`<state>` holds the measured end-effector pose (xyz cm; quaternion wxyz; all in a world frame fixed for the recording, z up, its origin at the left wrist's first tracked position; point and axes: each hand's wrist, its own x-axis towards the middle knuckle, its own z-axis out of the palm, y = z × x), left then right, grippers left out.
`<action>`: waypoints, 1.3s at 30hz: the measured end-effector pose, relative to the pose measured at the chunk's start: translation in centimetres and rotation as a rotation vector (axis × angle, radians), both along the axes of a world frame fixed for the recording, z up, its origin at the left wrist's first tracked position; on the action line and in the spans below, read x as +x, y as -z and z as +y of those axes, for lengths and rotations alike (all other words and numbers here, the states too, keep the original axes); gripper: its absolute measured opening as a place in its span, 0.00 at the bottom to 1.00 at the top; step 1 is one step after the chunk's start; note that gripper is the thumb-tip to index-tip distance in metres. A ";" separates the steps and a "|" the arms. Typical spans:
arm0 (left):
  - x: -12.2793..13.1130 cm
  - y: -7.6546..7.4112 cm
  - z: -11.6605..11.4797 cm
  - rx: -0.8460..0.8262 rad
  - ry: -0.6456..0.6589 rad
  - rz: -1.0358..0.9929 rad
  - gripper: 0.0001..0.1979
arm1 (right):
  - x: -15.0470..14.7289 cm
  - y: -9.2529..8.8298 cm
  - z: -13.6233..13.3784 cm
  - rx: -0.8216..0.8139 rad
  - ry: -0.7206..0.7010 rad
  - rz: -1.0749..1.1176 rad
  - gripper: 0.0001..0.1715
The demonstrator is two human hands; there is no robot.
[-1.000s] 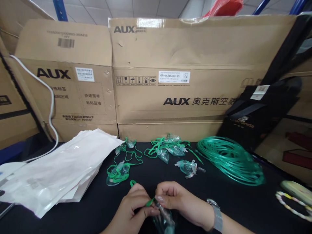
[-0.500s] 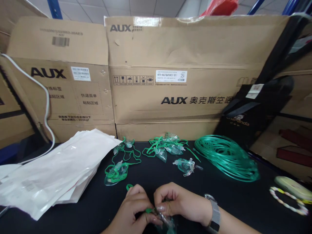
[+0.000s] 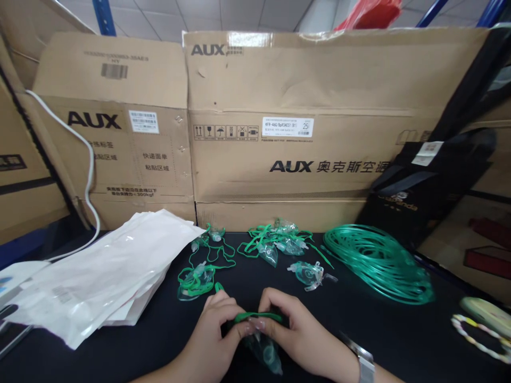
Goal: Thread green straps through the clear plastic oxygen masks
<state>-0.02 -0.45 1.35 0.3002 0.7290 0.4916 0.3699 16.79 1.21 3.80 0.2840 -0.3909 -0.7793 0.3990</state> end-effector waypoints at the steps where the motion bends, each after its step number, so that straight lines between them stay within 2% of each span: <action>1: 0.0 0.0 -0.1 0.010 0.003 0.013 0.13 | 0.0 0.0 -0.1 0.027 0.005 -0.019 0.12; 6: 0.2 0.0 -0.4 0.029 0.010 0.070 0.11 | 0.1 -0.1 -0.5 0.202 -0.016 -0.052 0.10; 8: 0.2 0.1 -0.4 0.043 0.012 0.080 0.11 | 0.2 -0.1 -0.5 0.212 -0.018 -0.047 0.09; 10: 0.0 0.2 -0.4 0.074 0.024 0.074 0.12 | 0.2 0.0 -0.3 0.138 0.001 -0.010 0.09; 15: -0.4 0.4 -0.5 0.118 0.091 -0.001 0.13 | 0.0 0.4 0.5 -0.241 -0.045 0.218 0.16; 20: -0.3 0.4 -0.5 0.109 0.120 -0.015 0.14 | -0.2 0.5 1.0 -0.440 -0.089 0.340 0.20; 30: -0.5 0.3 -0.5 0.087 0.120 0.006 0.14 | -0.2 0.4 1.1 -0.476 -0.096 0.385 0.21; 39: -0.3 0.2 -0.6 0.101 0.143 0.024 0.14 | 0.1 0.7 1.2 -0.423 -0.114 0.323 0.20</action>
